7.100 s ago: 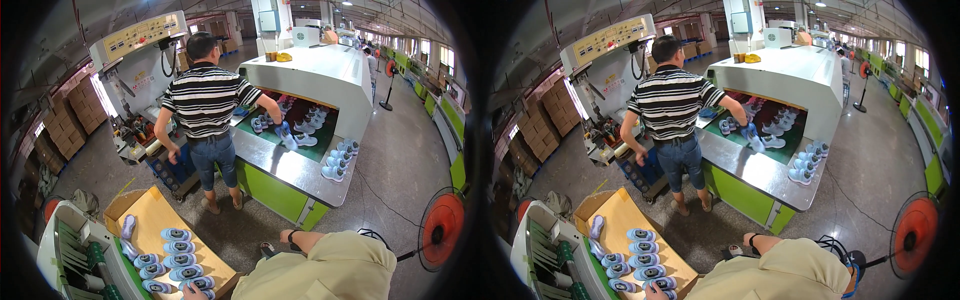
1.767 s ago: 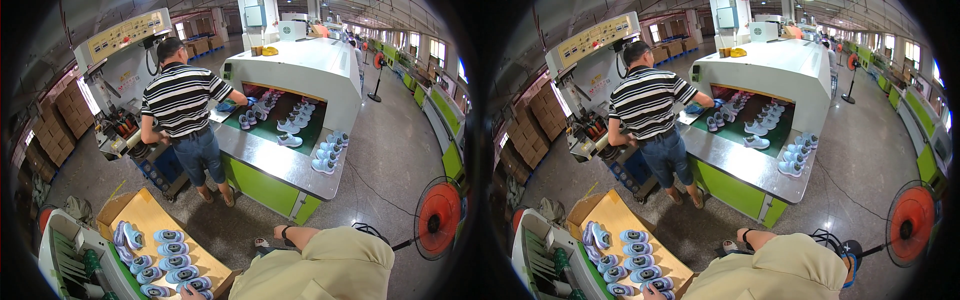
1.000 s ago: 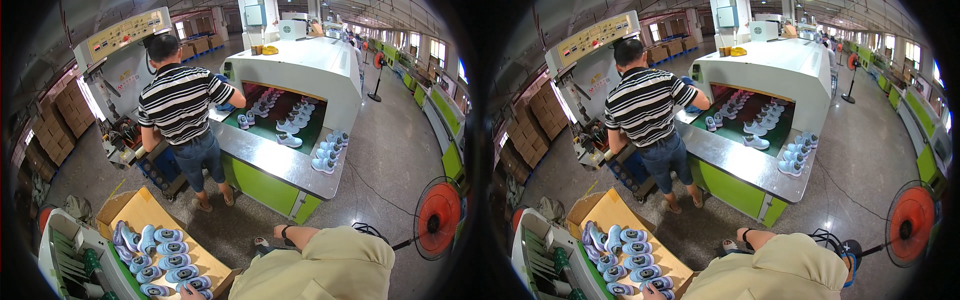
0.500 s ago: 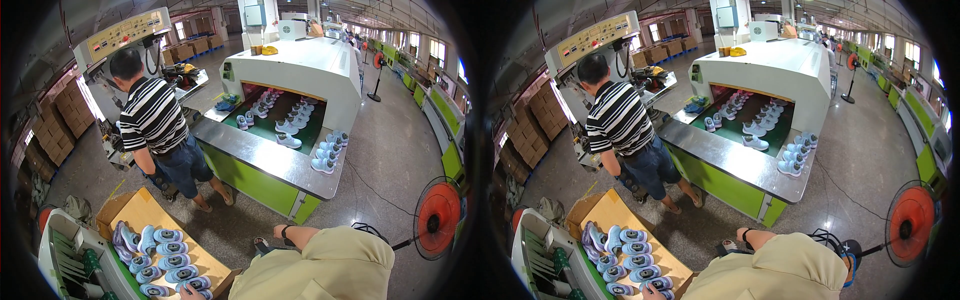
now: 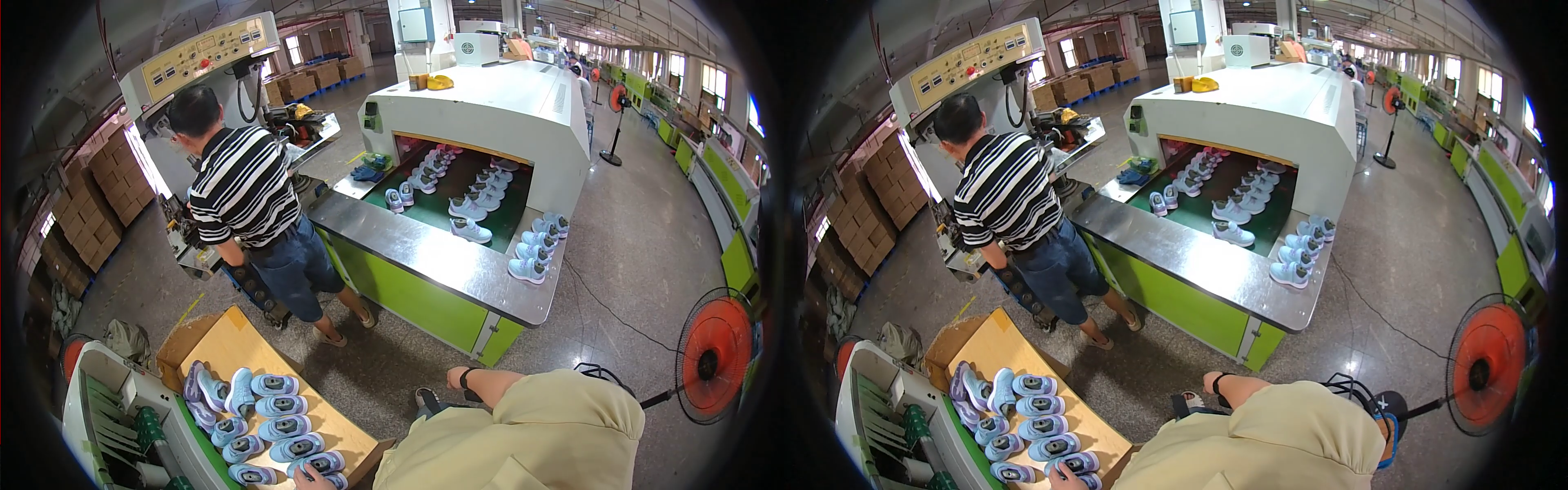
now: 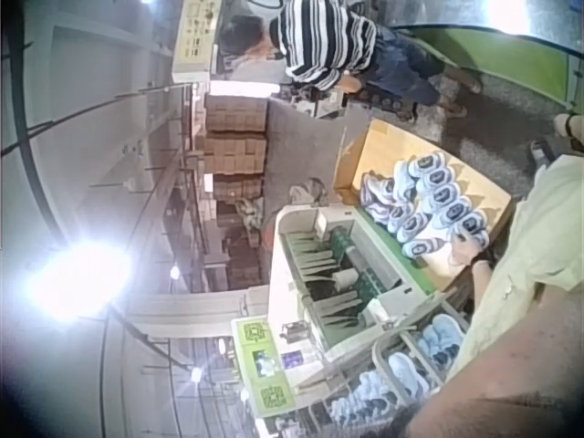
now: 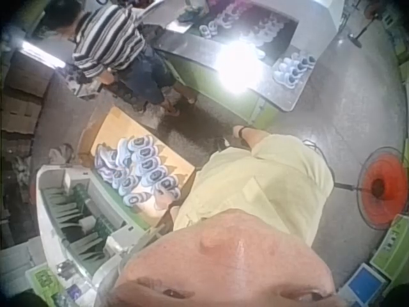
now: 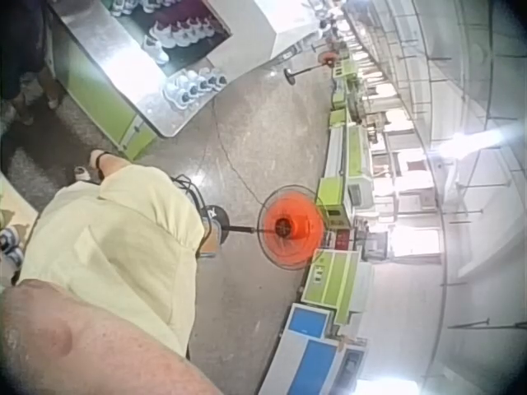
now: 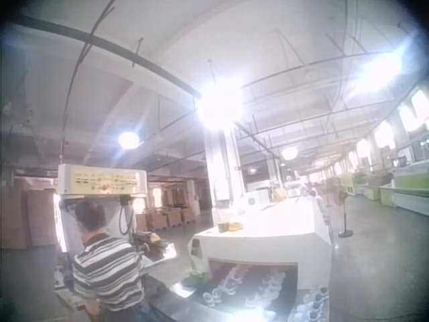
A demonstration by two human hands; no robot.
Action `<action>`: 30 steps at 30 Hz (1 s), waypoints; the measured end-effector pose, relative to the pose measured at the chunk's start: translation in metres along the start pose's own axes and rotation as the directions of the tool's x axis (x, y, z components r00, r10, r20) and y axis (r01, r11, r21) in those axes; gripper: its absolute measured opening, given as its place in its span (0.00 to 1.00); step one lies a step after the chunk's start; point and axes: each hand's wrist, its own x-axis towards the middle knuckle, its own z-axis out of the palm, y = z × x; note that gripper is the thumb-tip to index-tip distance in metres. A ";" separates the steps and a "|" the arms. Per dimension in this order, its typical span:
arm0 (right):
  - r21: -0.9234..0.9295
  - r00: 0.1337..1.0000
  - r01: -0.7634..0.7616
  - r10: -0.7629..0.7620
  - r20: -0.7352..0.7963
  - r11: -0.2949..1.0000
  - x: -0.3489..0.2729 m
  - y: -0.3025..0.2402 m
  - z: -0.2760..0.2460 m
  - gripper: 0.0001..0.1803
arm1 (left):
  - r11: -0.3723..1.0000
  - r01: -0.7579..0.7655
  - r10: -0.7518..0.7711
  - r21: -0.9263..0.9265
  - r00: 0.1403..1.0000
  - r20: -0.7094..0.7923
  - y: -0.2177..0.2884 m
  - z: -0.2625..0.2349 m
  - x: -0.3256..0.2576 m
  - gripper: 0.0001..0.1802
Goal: Loading shoes from a conveyor belt table onto a drying or storage rack.
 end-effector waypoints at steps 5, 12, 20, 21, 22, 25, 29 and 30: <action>0.014 1.000 0.003 -0.002 -0.028 1.000 0.003 0.008 0.004 0.13 | 1.000 -0.021 0.022 0.012 0.999 -0.023 0.007 -0.005 0.001 0.26; -0.028 0.999 0.018 -0.019 -0.030 0.999 -0.004 -0.001 -0.005 0.20 | 0.999 -0.002 0.002 0.033 1.000 -0.010 0.002 -0.002 0.002 0.26; 0.187 0.988 -0.156 0.156 0.017 0.970 -0.052 -0.029 -0.042 0.35 | 0.999 -0.008 0.008 -0.036 1.000 -0.007 -0.001 0.000 0.002 0.26; 0.236 0.984 -0.180 0.176 0.037 0.955 -0.056 -0.031 -0.046 0.38 | 0.999 -0.007 0.006 -0.036 1.000 -0.007 -0.003 0.001 0.002 0.26; 0.235 0.984 -0.179 0.175 0.038 0.955 -0.059 -0.033 -0.049 0.38 | 0.999 -0.007 0.007 -0.050 1.000 -0.007 -0.005 0.003 0.002 0.26; 0.193 0.984 -0.176 0.174 0.028 0.965 -0.062 -0.032 -0.050 0.38 | 0.999 -0.007 0.008 -0.035 1.000 0.012 0.005 -0.005 0.002 0.26; 0.166 0.982 -0.184 0.188 -0.006 0.969 -0.060 -0.031 -0.045 0.37 | 1.000 0.002 -0.001 -0.018 1.000 0.016 0.001 -0.004 0.002 0.26; 0.156 0.983 -0.180 0.184 -0.014 0.971 -0.060 -0.031 -0.045 0.36 | 1.000 0.003 -0.002 -0.018 1.000 0.015 0.000 -0.002 0.002 0.26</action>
